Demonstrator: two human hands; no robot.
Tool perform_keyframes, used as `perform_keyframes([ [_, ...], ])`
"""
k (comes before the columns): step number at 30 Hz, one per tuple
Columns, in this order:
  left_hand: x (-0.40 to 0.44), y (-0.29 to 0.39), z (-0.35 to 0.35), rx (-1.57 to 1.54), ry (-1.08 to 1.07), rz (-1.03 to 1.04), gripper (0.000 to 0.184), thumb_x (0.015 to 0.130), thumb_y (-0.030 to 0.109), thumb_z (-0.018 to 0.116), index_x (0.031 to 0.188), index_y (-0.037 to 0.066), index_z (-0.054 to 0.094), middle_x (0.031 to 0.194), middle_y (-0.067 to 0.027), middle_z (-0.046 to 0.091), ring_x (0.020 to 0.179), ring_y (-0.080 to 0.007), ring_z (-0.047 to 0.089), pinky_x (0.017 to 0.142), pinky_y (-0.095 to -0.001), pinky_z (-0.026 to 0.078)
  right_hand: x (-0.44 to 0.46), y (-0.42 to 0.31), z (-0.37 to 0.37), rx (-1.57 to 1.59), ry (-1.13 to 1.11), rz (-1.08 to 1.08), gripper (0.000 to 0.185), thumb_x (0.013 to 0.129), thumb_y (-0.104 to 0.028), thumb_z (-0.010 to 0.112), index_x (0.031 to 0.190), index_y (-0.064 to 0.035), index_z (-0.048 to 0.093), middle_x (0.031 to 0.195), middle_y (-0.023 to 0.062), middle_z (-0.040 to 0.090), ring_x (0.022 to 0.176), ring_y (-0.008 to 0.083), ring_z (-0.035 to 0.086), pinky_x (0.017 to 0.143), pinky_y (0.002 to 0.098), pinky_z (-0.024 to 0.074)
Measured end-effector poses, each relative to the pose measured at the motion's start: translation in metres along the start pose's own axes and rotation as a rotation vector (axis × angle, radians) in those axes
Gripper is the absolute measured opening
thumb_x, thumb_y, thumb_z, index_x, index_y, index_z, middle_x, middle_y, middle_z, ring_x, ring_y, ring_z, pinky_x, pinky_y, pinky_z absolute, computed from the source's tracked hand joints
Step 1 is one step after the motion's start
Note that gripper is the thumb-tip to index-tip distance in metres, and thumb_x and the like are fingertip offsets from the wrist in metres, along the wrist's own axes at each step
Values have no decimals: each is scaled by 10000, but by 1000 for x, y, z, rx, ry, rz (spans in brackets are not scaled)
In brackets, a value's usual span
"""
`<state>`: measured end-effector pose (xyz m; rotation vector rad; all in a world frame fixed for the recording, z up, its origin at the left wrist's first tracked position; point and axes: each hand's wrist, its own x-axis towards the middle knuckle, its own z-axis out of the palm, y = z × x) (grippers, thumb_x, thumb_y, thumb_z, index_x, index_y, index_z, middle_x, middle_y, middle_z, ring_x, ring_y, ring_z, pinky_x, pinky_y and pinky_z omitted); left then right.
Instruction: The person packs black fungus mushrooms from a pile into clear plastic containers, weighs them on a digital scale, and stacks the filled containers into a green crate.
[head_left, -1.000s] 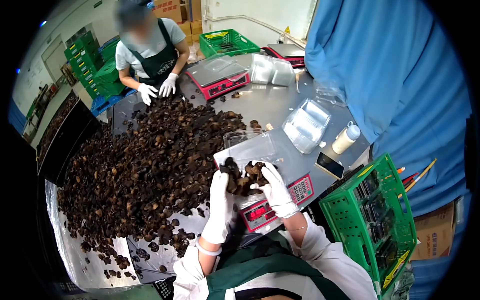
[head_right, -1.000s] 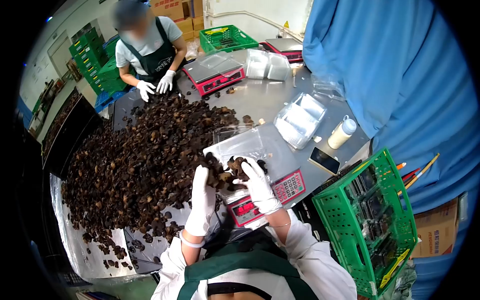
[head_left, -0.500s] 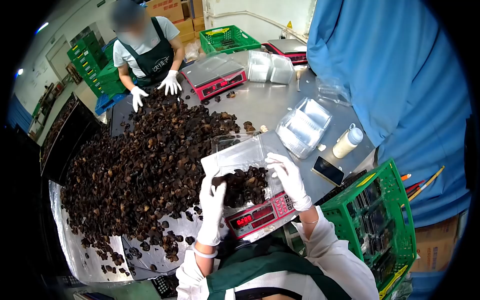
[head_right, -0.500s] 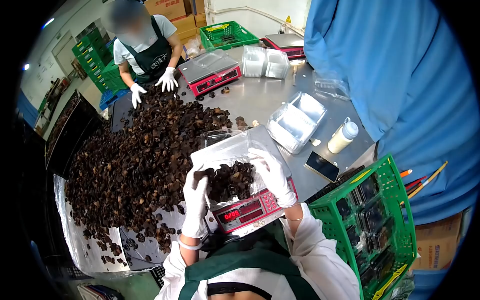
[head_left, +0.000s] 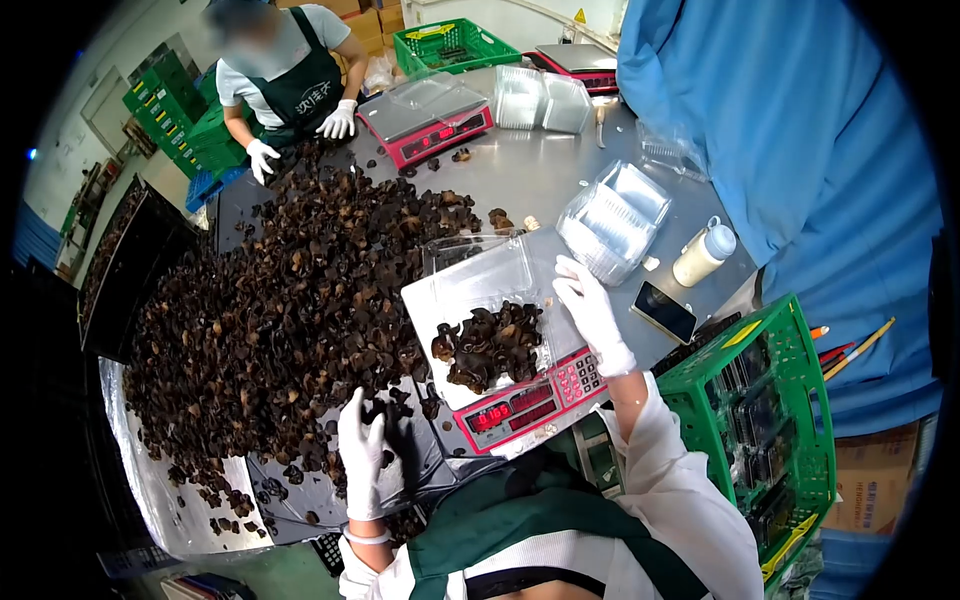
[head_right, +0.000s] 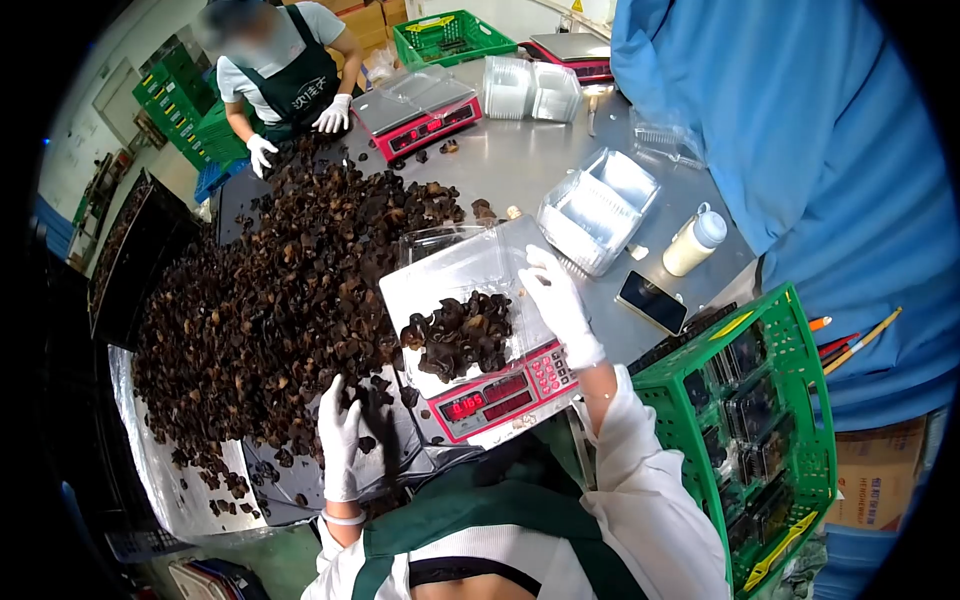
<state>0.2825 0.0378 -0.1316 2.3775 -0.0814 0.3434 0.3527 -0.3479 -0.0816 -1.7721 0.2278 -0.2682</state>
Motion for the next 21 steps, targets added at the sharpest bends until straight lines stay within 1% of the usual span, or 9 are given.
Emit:
perform_keyframes([
  [1,5,14,2,-17,-39,23,473,811,48,650,1273,54,552,1115,-135,621,1020,-279,596,913,-353,463,10,12,5,44,-37,43,558,883,-169,657,1372,-32,424,1265,167,550,1076,176,571,908,290,459],
  [4,18,60,18,-142,-158,64,445,853,173,642,1282,87,558,899,-105,619,861,-261,583,780,-352,473,27,23,24,205,-99,174,594,880,-167,665,1391,-34,392,1285,190,531,1116,191,551,916,306,457],
  [6,28,91,23,-288,-370,-147,444,871,171,622,1302,99,542,911,-117,622,842,-268,592,764,-353,479,20,7,31,224,-127,128,563,927,-205,600,1412,-48,361,1287,149,536,1133,182,539,932,319,446],
  [10,26,80,48,-281,-289,75,420,896,153,580,1311,113,534,956,-139,643,853,-294,617,772,-360,491,-21,-40,25,231,4,-148,358,1008,-271,419,1256,-43,539,1209,63,588,1109,168,555,948,325,428],
  [14,18,75,45,-474,-300,-2,385,909,137,549,1293,105,551,1034,-158,649,956,-305,625,843,-353,487,-52,-37,5,-341,-55,-263,164,883,-141,593,986,-27,651,1068,135,641,1047,291,589,930,367,429],
  [15,17,79,44,-463,-305,62,362,925,128,541,1281,64,554,1062,-155,648,959,-274,625,849,-323,481,-59,-36,3,-502,-90,-412,201,800,-121,676,976,-29,649,1063,143,636,1055,326,576,924,391,432],
  [16,14,82,42,-449,-309,124,344,941,118,533,1270,22,557,1091,-153,647,962,-243,625,854,-292,475,-67,-33,5,-556,-96,-439,279,767,-144,720,1009,-33,636,1094,152,618,1076,331,565,937,395,430],
  [19,2,85,41,-369,-340,121,361,927,124,555,1282,57,556,941,-153,632,872,-267,624,791,-327,485,-78,-20,7,-517,-74,-404,452,748,-108,730,1163,-37,567,1225,167,541,1150,321,523,993,384,408],
  [21,-8,81,36,-521,-324,-3,343,914,106,572,1253,56,579,970,-133,652,887,-245,636,798,-312,492,-76,-19,4,-467,-78,-304,549,753,-75,711,1265,-41,517,1297,163,488,1215,298,480,1018,377,396],
])
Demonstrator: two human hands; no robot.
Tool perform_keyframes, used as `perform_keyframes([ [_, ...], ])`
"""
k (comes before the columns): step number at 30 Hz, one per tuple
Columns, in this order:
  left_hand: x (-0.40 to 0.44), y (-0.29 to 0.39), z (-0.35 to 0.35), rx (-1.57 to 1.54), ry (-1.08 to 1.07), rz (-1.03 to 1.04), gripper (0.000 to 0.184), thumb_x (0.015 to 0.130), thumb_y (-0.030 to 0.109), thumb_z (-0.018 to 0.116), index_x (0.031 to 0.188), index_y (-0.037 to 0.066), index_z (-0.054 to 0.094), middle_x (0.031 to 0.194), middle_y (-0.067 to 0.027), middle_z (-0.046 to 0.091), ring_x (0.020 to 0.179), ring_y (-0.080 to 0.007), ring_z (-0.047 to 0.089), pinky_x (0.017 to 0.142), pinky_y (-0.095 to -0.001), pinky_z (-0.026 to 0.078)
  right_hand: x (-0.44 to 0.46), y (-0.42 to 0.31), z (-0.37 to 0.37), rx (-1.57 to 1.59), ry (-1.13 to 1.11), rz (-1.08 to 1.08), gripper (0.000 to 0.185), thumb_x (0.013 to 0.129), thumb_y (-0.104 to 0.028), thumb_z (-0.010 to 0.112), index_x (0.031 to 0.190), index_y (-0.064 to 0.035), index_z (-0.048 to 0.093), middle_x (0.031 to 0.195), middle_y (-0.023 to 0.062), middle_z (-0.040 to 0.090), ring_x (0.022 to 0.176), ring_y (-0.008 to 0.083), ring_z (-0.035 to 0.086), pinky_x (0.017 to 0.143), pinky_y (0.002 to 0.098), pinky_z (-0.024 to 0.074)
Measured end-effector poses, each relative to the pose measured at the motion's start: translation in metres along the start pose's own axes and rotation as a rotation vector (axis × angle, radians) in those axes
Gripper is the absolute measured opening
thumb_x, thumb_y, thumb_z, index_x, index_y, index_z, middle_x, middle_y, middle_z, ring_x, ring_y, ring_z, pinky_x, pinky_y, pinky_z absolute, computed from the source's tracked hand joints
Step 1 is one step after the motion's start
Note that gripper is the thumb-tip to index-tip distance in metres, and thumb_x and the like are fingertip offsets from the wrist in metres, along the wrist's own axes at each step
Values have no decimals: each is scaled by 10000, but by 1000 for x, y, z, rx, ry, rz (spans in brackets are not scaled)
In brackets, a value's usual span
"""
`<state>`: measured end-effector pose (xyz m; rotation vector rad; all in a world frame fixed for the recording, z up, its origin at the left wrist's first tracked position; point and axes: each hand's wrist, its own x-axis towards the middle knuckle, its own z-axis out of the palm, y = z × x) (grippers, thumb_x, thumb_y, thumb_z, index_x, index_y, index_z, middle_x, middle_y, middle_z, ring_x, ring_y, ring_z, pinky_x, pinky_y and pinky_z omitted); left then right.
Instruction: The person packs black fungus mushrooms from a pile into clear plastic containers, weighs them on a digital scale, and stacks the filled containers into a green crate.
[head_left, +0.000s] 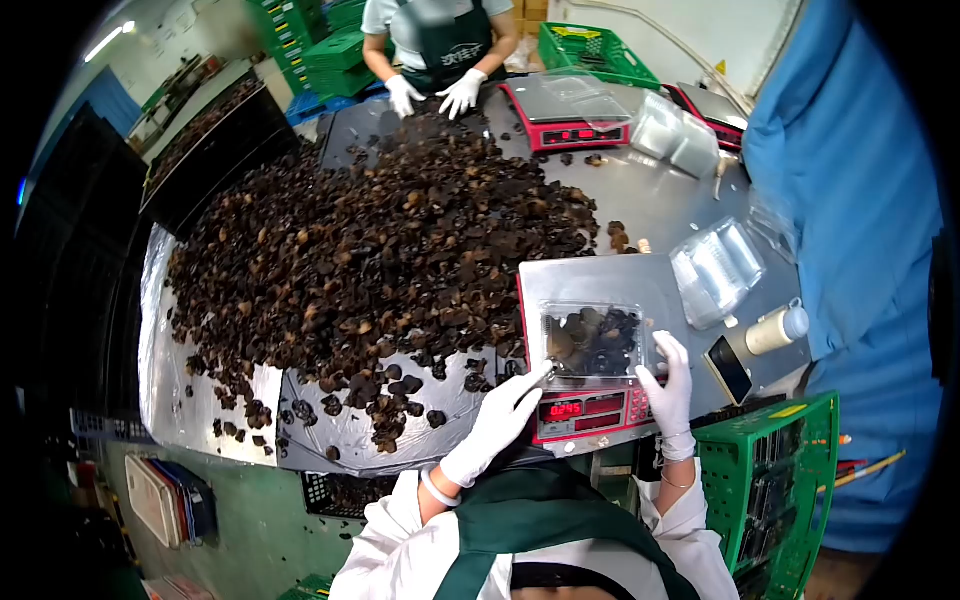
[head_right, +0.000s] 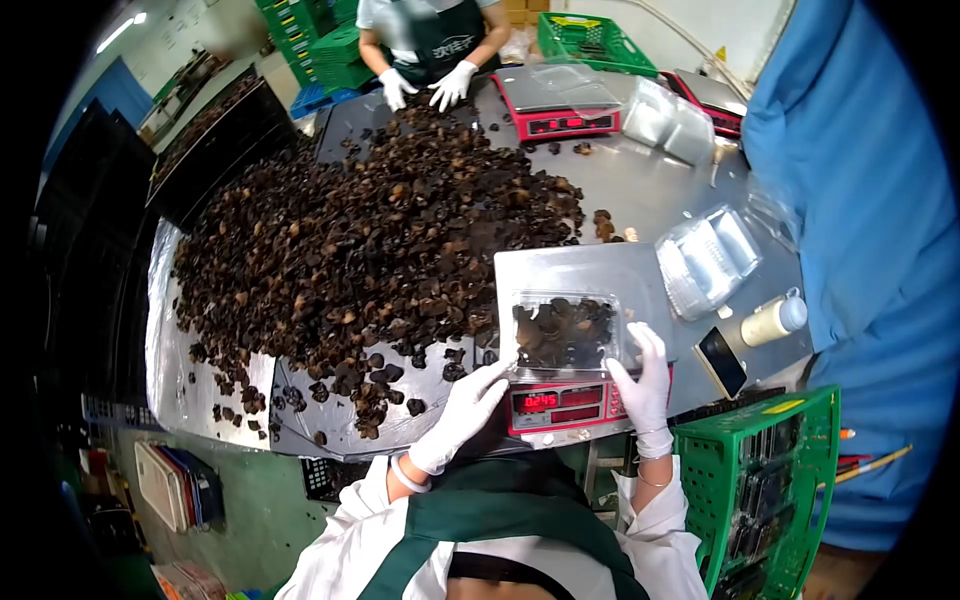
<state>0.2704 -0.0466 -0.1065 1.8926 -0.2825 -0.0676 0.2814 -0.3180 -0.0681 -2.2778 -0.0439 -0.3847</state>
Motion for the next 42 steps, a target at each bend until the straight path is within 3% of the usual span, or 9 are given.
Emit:
perform_keyframes([
  [7,-47,-75,-64,710,547,-68,65,799,130,684,795,72,655,804,-87,625,752,-263,594,670,-363,481,11,-10,-3,54,22,1,430,870,-161,622,1271,-40,523,1350,166,466,1253,301,452,1038,392,366],
  [11,-63,-92,-103,704,659,-17,82,754,123,710,785,82,647,776,-84,608,740,-275,582,665,-367,473,19,-10,-2,123,66,-54,599,987,-509,362,1230,4,554,1314,183,500,1251,308,452,1063,390,320],
  [16,-83,-86,-84,910,5,-173,367,680,248,777,988,101,639,1004,-93,613,922,-287,584,772,-385,485,27,-14,3,277,108,-30,589,994,-481,354,1236,24,540,1284,187,515,1234,318,466,1050,392,338],
  [17,-85,-92,-77,939,76,-30,317,723,251,744,977,101,627,865,-98,582,864,-281,578,727,-390,476,29,-13,3,253,116,-24,558,998,-447,364,1234,27,538,1269,188,526,1220,319,478,1043,389,346],
  [20,-79,-97,-66,641,204,-76,265,737,114,699,988,73,624,892,-130,604,876,-329,587,774,-398,485,30,-13,3,216,127,-36,516,999,-404,387,1237,28,537,1255,183,536,1201,315,493,1042,386,347],
  [25,-45,-82,-59,-601,245,-345,354,838,-37,583,1186,27,563,995,-6,604,841,-68,540,758,-215,443,31,-23,1,221,119,-50,555,997,-449,369,1235,23,537,1258,178,536,1214,304,485,1047,385,342],
  [33,-40,-40,-61,-825,202,-419,358,850,-6,559,1204,47,575,1064,-37,603,879,-95,555,736,-232,473,32,-23,2,196,129,-66,570,998,-468,351,1231,18,539,1260,175,535,1220,304,481,1051,383,340],
  [39,-143,-65,-146,-185,384,-572,245,802,-55,455,958,14,630,940,-36,646,877,-133,591,775,-262,472,37,-20,2,234,128,-73,581,997,-480,345,1225,18,541,1260,175,537,1220,303,484,1046,384,343],
  [42,-207,-71,-179,847,146,-585,212,749,15,552,899,100,675,877,-130,652,813,-317,636,728,-382,516,37,-18,1,240,123,-56,582,997,-482,345,1223,18,542,1260,175,538,1221,300,484,1042,382,344],
])
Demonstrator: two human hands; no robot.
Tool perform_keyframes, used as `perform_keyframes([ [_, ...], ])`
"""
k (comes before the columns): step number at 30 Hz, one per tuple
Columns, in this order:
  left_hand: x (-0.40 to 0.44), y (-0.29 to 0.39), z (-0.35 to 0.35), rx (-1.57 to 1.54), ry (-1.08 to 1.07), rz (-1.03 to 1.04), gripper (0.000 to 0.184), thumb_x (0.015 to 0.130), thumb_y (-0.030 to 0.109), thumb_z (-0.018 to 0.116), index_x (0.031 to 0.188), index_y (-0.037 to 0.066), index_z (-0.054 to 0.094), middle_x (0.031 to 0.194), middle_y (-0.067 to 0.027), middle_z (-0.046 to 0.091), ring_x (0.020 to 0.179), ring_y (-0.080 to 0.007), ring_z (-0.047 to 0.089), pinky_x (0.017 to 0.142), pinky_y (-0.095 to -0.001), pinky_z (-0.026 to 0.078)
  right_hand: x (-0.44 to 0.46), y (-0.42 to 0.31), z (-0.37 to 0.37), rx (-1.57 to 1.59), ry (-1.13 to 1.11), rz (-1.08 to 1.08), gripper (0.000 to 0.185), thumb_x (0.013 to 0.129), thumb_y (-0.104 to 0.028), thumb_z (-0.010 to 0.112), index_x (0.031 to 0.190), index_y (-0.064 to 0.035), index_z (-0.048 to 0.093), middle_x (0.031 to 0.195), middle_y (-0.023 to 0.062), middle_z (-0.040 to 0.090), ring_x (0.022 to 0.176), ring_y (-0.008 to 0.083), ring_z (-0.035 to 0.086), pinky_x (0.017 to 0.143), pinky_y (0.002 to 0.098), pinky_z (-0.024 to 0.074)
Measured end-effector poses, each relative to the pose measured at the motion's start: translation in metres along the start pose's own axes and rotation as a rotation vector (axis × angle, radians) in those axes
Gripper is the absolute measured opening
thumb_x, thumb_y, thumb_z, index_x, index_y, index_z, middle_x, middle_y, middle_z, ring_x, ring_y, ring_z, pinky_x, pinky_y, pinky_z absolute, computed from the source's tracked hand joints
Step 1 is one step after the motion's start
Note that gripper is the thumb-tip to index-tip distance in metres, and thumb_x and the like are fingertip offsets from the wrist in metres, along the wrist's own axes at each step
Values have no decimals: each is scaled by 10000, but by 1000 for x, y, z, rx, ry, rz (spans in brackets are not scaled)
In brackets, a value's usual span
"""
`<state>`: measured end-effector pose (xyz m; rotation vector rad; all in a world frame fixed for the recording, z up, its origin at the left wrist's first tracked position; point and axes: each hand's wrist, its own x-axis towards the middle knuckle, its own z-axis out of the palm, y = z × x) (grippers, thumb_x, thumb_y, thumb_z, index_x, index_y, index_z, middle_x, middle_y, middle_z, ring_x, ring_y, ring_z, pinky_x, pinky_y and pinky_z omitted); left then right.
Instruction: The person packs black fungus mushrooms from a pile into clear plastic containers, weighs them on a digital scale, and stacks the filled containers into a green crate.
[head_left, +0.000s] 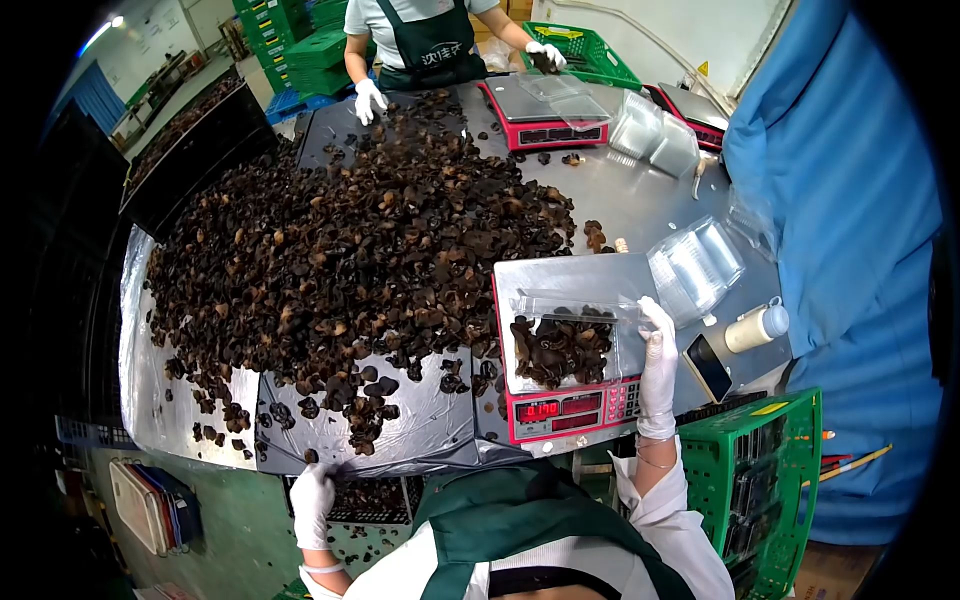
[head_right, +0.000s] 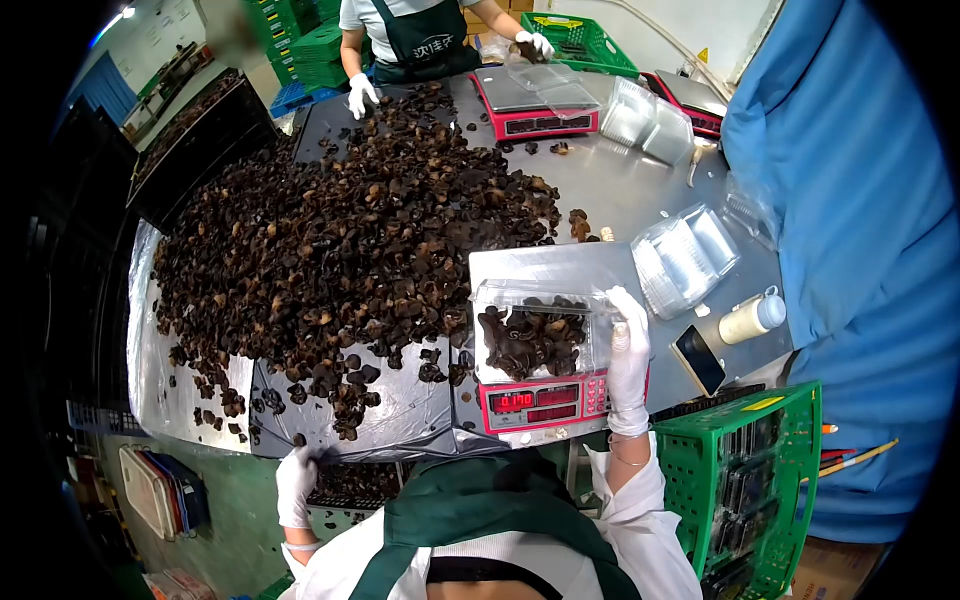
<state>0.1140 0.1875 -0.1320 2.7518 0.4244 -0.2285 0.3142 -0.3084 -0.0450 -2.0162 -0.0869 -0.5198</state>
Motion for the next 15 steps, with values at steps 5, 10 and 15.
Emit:
perform_keyframes([
  [5,24,65,-6,2,206,91,138,778,222,706,843,103,677,805,-100,643,772,-292,637,666,-376,512,1,-5,2,70,8,40,549,1002,-450,367,1237,16,537,1259,170,536,1219,282,482,1036,374,349],
  [10,92,177,70,-271,342,577,248,787,268,706,953,94,645,827,-81,584,784,-269,590,667,-365,493,2,-5,7,102,30,31,472,1011,-369,386,1235,19,537,1251,165,538,1197,278,491,1032,372,353],
  [15,126,190,108,-296,227,564,206,773,131,685,958,78,612,888,-119,576,837,-310,579,719,-398,487,2,-1,6,53,44,-8,345,993,-241,435,1187,15,563,1210,149,568,1168,281,512,1024,366,366],
])
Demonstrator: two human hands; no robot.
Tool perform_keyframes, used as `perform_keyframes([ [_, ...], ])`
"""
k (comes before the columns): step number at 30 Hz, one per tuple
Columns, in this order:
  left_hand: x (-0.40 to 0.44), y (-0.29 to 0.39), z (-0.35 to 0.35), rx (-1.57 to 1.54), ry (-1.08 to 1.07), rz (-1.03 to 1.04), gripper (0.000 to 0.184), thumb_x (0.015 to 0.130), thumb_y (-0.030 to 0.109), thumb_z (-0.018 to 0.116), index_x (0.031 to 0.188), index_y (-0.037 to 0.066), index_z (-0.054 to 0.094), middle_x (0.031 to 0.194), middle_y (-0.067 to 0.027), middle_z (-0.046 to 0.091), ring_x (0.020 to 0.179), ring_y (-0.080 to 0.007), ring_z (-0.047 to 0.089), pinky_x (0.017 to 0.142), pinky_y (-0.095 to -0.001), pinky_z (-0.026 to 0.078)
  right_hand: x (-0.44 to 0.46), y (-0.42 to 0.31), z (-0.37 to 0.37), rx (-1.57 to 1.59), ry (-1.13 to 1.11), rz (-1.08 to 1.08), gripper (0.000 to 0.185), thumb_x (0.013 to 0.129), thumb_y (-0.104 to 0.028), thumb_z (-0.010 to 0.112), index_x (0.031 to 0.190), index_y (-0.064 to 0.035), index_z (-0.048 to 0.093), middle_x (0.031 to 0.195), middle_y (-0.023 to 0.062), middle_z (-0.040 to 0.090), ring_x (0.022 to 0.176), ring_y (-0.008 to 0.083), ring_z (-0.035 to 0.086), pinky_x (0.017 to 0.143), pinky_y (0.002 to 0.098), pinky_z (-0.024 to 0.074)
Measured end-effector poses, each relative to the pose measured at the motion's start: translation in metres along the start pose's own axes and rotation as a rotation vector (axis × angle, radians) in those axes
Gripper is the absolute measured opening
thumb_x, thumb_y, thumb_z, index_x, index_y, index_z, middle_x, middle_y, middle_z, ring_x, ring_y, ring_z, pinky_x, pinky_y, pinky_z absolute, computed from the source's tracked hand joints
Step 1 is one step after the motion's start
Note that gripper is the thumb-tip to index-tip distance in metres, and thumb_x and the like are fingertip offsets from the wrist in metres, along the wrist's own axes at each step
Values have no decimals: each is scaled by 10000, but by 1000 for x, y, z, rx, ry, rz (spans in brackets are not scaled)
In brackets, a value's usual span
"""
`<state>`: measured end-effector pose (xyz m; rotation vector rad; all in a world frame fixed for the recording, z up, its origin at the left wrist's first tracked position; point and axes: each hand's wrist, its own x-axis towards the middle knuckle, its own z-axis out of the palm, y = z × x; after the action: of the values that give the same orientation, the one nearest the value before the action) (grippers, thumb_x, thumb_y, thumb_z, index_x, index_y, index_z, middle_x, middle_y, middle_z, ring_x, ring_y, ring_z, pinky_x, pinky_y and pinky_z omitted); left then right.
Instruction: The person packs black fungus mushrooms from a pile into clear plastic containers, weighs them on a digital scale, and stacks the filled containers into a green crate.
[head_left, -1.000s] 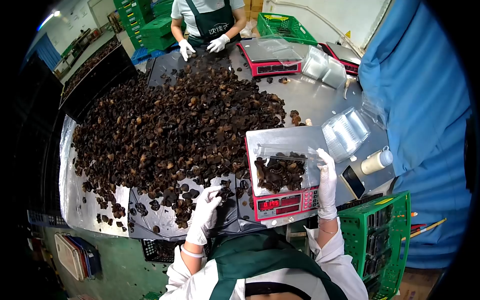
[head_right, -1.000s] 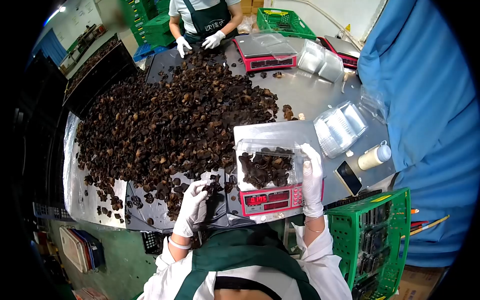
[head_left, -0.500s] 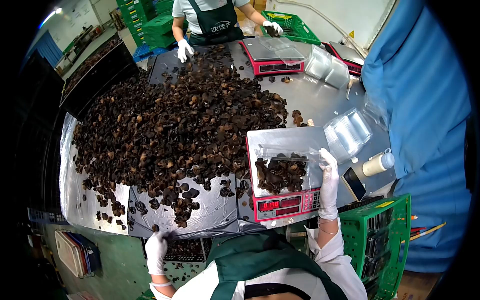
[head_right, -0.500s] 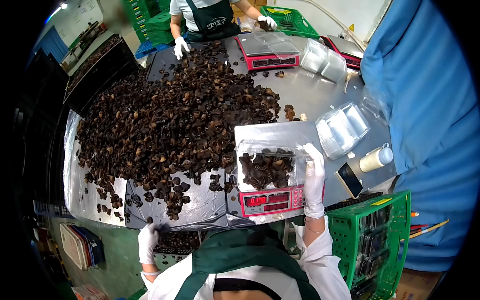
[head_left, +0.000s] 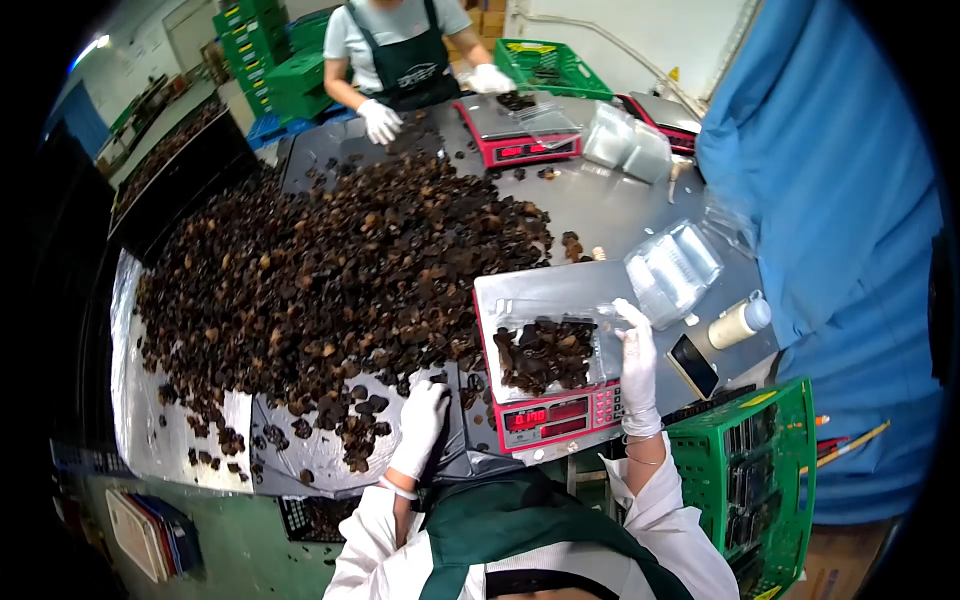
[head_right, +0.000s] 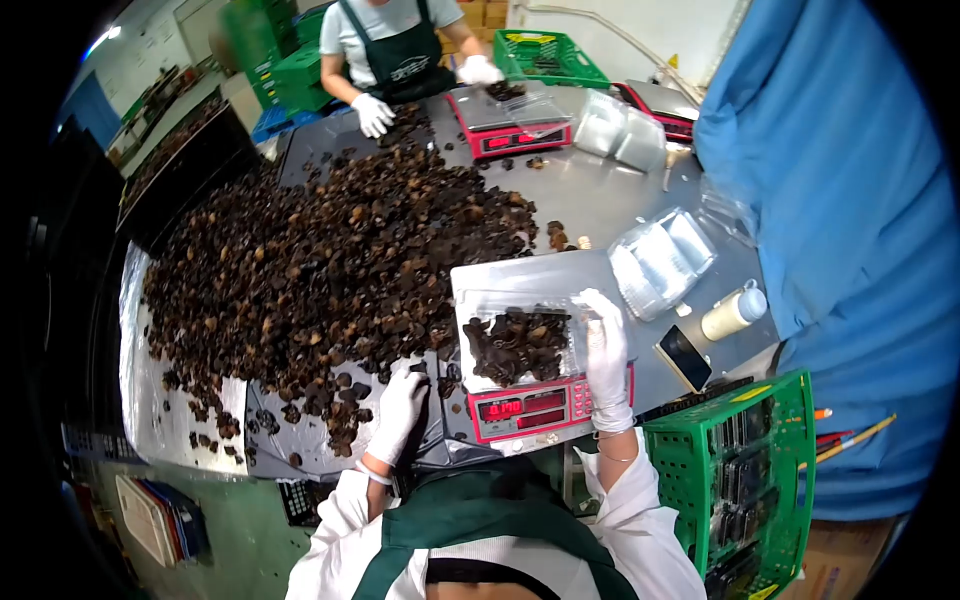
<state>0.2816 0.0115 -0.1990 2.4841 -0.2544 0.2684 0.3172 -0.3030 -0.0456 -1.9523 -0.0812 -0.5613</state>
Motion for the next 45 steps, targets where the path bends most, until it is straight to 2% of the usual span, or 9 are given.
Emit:
perform_keyframes([
  [6,48,84,-40,-701,123,-145,225,800,38,674,1023,30,640,874,-78,587,781,-182,571,722,-279,467,-4,-4,-2,9,-7,-18,313,990,-199,450,1204,-1,564,1219,145,567,1184,278,510,1039,366,366],
  [11,71,128,-43,-544,36,34,444,808,19,676,1235,62,560,995,-99,589,808,-188,569,740,-281,480,-7,-6,-5,32,-29,17,304,991,-204,449,1178,-3,580,1228,141,568,1201,279,499,1050,360,352],
  [16,40,97,-32,-494,270,-59,171,948,58,508,1061,1,624,893,-70,631,751,-137,608,667,-240,481,-34,10,-14,71,-17,68,214,944,-169,539,1066,-11,617,1222,152,568,1192,287,511,1030,355,376],
  [20,33,81,-30,-1135,-222,-544,312,1003,282,463,1172,28,529,875,-70,618,702,-140,627,636,-247,512,-63,22,-11,-265,-7,54,348,786,-143,744,1072,-26,584,1067,158,610,1007,273,615,867,339,491],
  [25,32,89,-32,-1348,-435,-602,250,936,220,590,1111,58,513,911,-84,629,745,-179,649,662,-288,537,-67,43,-24,271,-409,706,193,937,-220,574,977,-32,577,780,62,640,655,129,623,560,253,496],
  [32,31,104,-29,-1319,-373,-617,124,914,104,578,986,70,482,862,-38,572,721,-127,584,636,-252,511,-70,61,-13,571,-366,683,211,984,-192,449,900,-35,561,698,45,600,560,96,565,515,216,465],
  [38,19,94,-29,-1183,-235,-348,105,892,7,569,959,55,505,841,-44,598,703,-129,600,640,-258,501,-83,44,-14,488,-340,664,212,978,-161,450,1082,-18,565,797,70,646,699,140,631,660,253,511],
  [43,42,98,-58,-355,221,259,126,831,-19,581,943,22,622,896,-110,649,717,-149,581,646,-277,480,-87,-7,-13,67,-331,201,617,823,-57,602,1402,-64,389,1354,124,478,1238,267,491,1029,365,400],
  [45,37,104,-65,-662,115,-71,164,876,44,536,1002,5,635,968,-98,643,705,-119,560,636,-222,448,-82,-22,-18,-444,-294,-18,609,826,-66,545,1412,-76,379,1345,177,474,1224,345,489,1021,389,414],
])
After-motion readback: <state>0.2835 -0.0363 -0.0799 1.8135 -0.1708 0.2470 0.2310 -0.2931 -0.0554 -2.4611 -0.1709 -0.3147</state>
